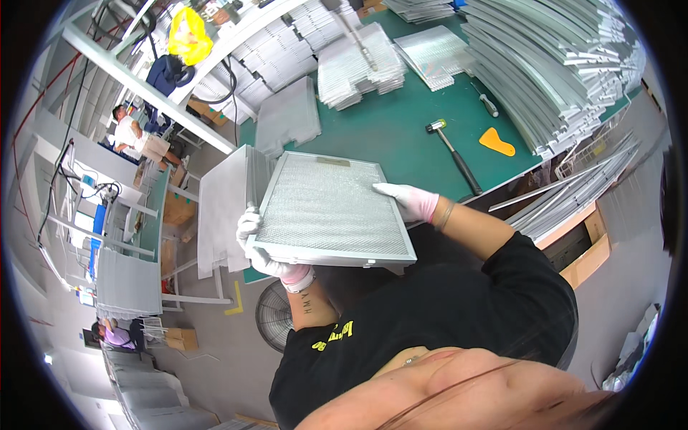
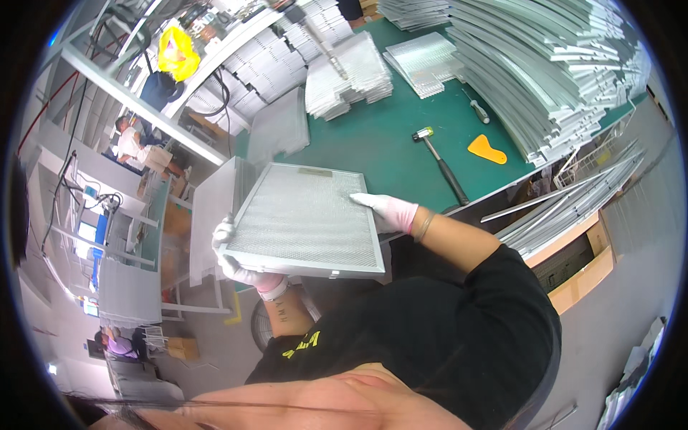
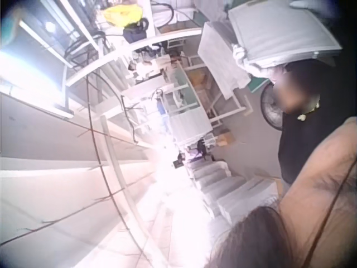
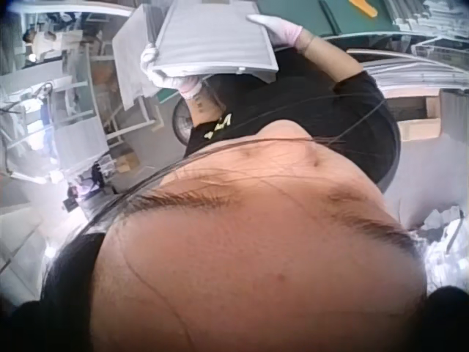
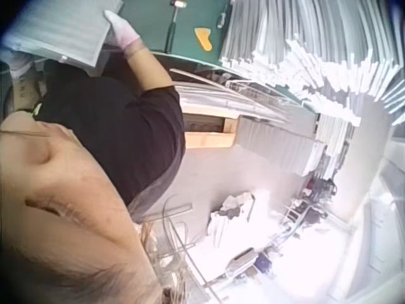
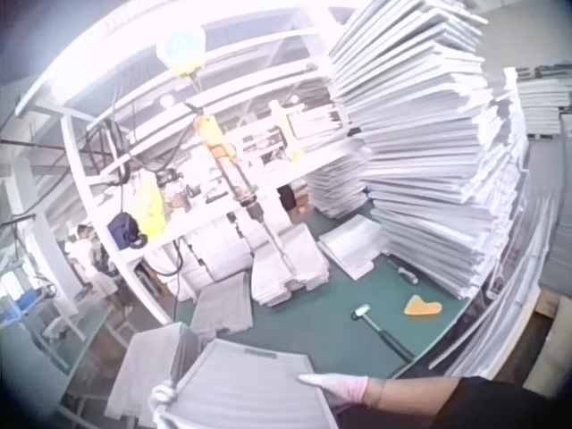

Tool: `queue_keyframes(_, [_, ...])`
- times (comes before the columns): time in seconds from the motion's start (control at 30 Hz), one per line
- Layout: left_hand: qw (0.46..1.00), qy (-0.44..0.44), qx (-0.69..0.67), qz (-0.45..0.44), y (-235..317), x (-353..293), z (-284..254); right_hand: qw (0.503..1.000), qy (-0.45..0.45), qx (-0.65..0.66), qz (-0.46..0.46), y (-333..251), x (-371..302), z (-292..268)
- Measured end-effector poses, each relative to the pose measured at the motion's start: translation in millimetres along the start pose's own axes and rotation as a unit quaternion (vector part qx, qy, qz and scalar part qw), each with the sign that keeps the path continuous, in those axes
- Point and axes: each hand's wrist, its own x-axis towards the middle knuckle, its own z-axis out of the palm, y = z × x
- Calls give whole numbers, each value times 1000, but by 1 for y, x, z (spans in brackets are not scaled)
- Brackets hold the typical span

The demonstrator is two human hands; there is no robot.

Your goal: The person assembles air filters by placing a mesh sheet into a metal frame and securing it with a hammer. They handle the mesh and frame, position a small plastic piece, and use a hammer to tap the frame edges. The finished units are stacked on the table.

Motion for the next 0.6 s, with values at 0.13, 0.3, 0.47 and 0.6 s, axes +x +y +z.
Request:
queue_keyframes(0.13, [982,0,-163,-92,4,-12,6,994,51,9,-100,-9,-14,3])
queue_keyframes(0.3, [893,59,-268,-357,22,-52,0,938,86,-95,-322,-41,-56,-7])
queue_keyframes(0.47, [740,59,-408,-531,2,-111,-29,850,201,-91,-478,-22,-63,-6])
queue_keyframes(0.6, [792,39,-280,-541,17,-170,25,833,170,98,-517,29,-42,4])
